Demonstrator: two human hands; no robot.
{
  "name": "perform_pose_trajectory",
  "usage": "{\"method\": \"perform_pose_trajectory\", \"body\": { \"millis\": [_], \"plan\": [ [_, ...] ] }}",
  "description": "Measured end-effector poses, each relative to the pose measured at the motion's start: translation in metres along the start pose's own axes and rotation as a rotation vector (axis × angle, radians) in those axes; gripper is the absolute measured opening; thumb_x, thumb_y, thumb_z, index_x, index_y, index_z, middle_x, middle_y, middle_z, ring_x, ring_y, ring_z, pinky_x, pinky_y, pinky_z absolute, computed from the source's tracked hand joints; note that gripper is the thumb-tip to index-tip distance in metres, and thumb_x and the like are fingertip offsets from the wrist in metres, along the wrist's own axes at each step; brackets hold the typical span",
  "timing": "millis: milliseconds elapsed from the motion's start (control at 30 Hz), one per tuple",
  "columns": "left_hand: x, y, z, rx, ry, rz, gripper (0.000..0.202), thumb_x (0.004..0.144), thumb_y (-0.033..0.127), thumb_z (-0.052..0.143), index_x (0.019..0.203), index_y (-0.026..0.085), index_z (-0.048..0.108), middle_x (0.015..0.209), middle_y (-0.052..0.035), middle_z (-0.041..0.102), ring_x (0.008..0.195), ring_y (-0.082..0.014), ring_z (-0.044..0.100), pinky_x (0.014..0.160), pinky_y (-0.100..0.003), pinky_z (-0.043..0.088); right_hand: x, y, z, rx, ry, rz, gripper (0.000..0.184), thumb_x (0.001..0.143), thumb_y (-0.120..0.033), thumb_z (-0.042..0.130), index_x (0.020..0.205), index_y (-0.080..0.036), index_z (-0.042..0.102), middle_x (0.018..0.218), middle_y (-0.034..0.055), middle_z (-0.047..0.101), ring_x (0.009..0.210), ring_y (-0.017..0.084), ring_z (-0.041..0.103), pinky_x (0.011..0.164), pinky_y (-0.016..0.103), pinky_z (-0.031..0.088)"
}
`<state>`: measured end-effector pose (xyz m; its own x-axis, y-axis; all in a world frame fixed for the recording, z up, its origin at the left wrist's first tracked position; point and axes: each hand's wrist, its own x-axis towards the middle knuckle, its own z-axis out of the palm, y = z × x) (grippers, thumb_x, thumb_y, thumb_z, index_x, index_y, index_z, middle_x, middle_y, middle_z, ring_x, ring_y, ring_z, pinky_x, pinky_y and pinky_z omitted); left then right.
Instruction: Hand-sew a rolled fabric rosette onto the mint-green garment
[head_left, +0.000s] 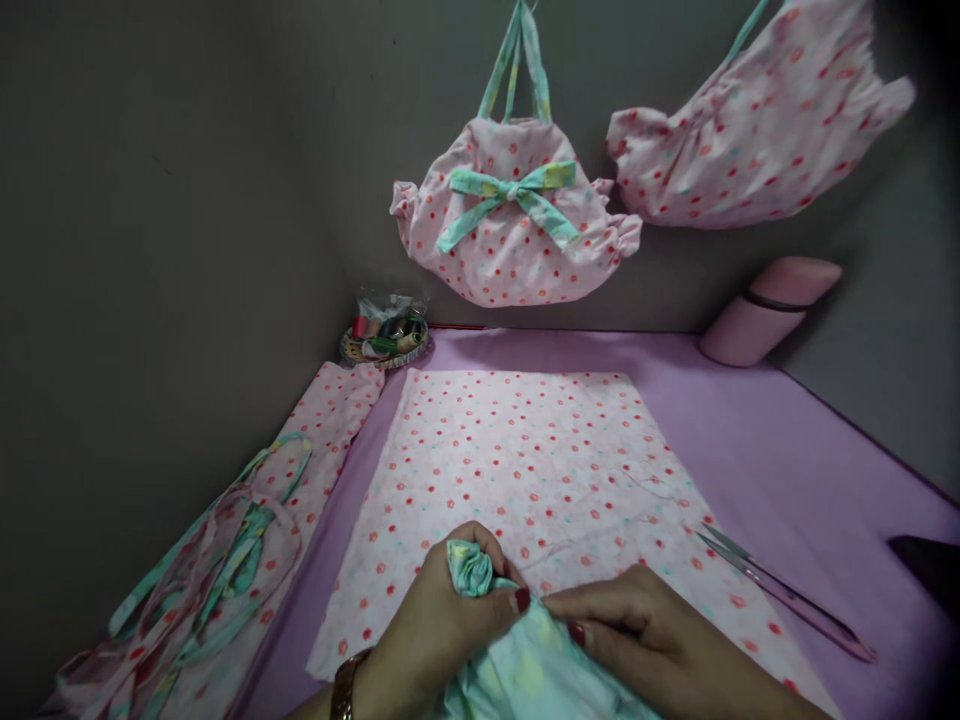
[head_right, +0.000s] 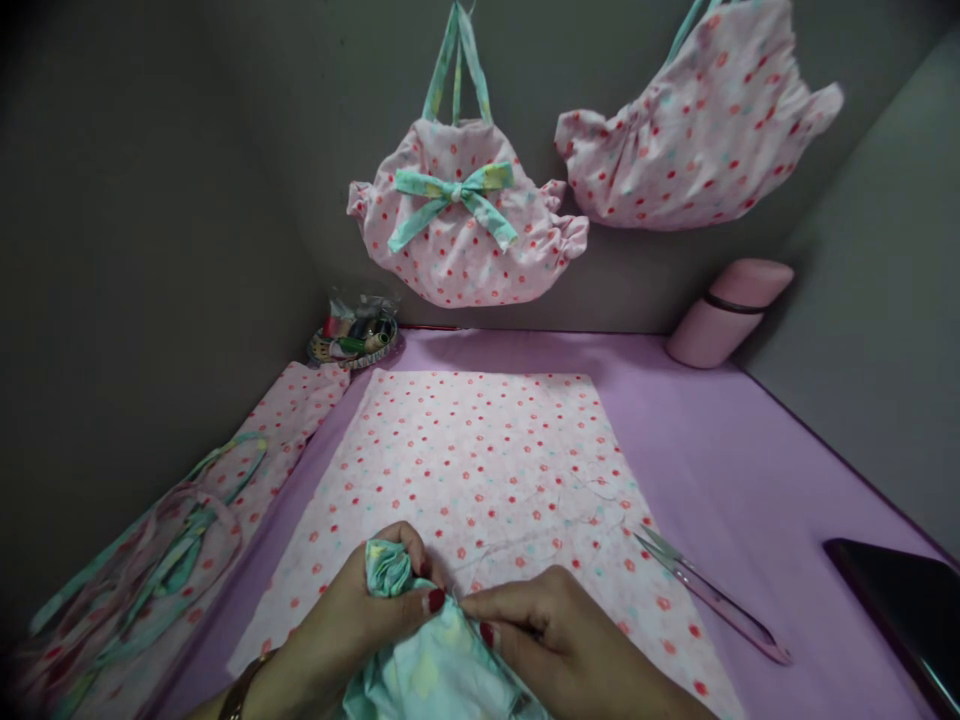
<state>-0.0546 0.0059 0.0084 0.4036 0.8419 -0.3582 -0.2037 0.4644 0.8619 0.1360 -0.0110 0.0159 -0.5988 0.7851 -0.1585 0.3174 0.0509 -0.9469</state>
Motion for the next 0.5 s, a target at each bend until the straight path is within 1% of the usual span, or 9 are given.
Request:
{"method": "perform_pose_trajectory", "body": {
  "millis": [100, 200, 267, 367, 433, 500],
  "plan": [
    [-0.0015, 0.0026, 0.0015, 0.078, 0.037, 0.032, 0.026, 0.066, 0.018, 0.071, 0.068, 0.016, 0.045, 0.061, 0.0034, 0.056, 0.051, -0.0055, 0.042, 0.049, -0.018, 0.032, 0.0012, -0.0009, -0.0008, 0.018, -0.015, -0.007, 0.027, 0.09, -0.022, 0.044, 0.097, -0.02, 0.071, 0.064, -0.0032, 0.054, 0.055, 0.009, 0.043, 0.051, 0.02, 0.032],
    [-0.0026, 0.0028, 0.0019, 0.118, 0.048, 0.074, 0.024, 0.067, 0.018, 0.068, 0.067, 0.017, 0.044, 0.063, 0.0021, 0.056, 0.052, -0.0066, 0.042, 0.049, -0.019, 0.033, 0.001, 0.0006, -0.0009, 0.004, -0.015, -0.01, 0.027, 0.09, -0.023, 0.044, 0.087, -0.017, 0.07, 0.06, -0.0045, 0.045, 0.053, 0.008, 0.038, 0.049, 0.02, 0.029],
    [-0.0035, 0.0008, 0.0012, 0.158, 0.052, 0.098, 0.022, 0.069, 0.018, 0.066, 0.068, 0.017, 0.044, 0.064, 0.0014, 0.056, 0.053, -0.0076, 0.043, 0.05, -0.019, 0.034, 0.0005, 0.002, -0.0007, -0.003, -0.011, -0.01, 0.028, 0.09, -0.024, 0.044, 0.082, -0.015, 0.069, 0.059, -0.0045, 0.043, 0.053, 0.008, 0.037, 0.048, 0.02, 0.028],
    [-0.0056, -0.0037, -0.0012, 0.318, 0.064, 0.173, 0.016, 0.071, 0.016, 0.063, 0.068, 0.018, 0.047, 0.066, -0.0001, 0.058, 0.056, -0.0102, 0.047, 0.052, -0.021, 0.036, 0.0003, 0.0025, -0.0003, 0.001, -0.003, -0.007, 0.027, 0.089, -0.022, 0.044, 0.082, -0.015, 0.07, 0.061, -0.003, 0.051, 0.055, 0.009, 0.043, 0.051, 0.02, 0.033],
    [-0.0077, -0.0054, -0.0029, 0.47, 0.08, 0.253, 0.012, 0.073, 0.013, 0.059, 0.069, 0.019, 0.05, 0.068, -0.0015, 0.061, 0.059, -0.0124, 0.051, 0.055, -0.023, 0.039, 0.0006, 0.0017, 0.0006, -0.013, 0.017, 0.008, 0.027, 0.087, -0.021, 0.045, 0.083, -0.016, 0.071, 0.064, -0.0012, 0.059, 0.057, 0.011, 0.049, 0.054, 0.02, 0.037],
    [-0.0105, -0.0048, -0.0044, 0.65, 0.056, 0.358, 0.012, 0.073, 0.008, 0.056, 0.071, 0.019, 0.054, 0.071, -0.0033, 0.064, 0.063, -0.0145, 0.056, 0.06, -0.025, 0.042, 0.0007, 0.0006, 0.0027, -0.035, 0.052, 0.023, 0.027, 0.087, -0.021, 0.045, 0.084, -0.017, 0.072, 0.068, 0.0003, 0.064, 0.06, 0.012, 0.054, 0.056, 0.02, 0.04]
  ]
}}
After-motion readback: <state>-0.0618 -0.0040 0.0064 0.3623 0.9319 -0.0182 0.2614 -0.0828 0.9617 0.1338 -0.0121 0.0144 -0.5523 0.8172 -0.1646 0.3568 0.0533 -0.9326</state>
